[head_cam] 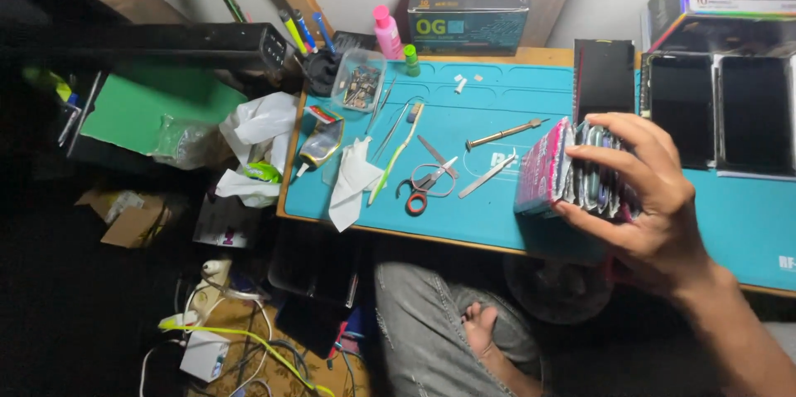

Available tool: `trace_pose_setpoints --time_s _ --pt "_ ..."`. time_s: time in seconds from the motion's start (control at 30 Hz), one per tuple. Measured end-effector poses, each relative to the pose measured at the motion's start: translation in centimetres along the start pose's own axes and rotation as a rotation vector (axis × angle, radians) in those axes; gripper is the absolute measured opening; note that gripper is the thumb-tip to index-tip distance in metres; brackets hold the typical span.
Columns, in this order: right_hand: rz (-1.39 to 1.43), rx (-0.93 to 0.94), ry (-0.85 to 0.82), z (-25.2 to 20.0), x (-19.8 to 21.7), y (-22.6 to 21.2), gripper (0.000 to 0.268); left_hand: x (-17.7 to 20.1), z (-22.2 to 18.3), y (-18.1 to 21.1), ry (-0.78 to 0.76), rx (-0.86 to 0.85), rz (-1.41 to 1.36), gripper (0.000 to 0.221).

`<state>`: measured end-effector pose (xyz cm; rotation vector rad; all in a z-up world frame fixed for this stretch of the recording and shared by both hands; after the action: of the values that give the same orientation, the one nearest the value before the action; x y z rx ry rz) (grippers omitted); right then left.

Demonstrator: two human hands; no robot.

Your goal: The person is organizing and inspecting various mobile phone screens and frames on a repair bench.

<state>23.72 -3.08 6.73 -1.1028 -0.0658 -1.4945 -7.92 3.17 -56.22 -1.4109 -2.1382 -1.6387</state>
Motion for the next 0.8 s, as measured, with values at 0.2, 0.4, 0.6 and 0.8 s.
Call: trace_pose_setpoints --time_s 0.2,0.4,0.6,0.8 --pt "-0.019 0.001 0.02 0.8 0.6 0.2 0.052 -3.3 2.2 0.8 -0.015 -0.222 0.253 0.061" --pt "-0.016 0.011 0.013 0.3 0.3 -0.2 0.051 -3.0 -2.6 -1.5 -0.053 0.112 -0.213 0.062" --pt "-0.012 -0.004 0.028 0.5 0.6 -0.2 0.05 1.0 -7.8 22.2 -0.108 -0.466 0.121 0.058" --pt "0.038 -0.017 0.04 0.2 0.7 0.3 0.05 30.4 -11.5 65.5 -0.393 -0.92 -0.438 0.017"
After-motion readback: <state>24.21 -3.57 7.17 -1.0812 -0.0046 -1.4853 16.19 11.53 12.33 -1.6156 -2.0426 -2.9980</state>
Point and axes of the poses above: each hand's wrist, its own z-axis towards the middle knuckle, its own x-axis out of the back of the hand, y = z × x, the point moved 8 cm from there along z, towards the middle knuckle, and after that the axes turned 2 degrees about x, right-handed, at the moved point
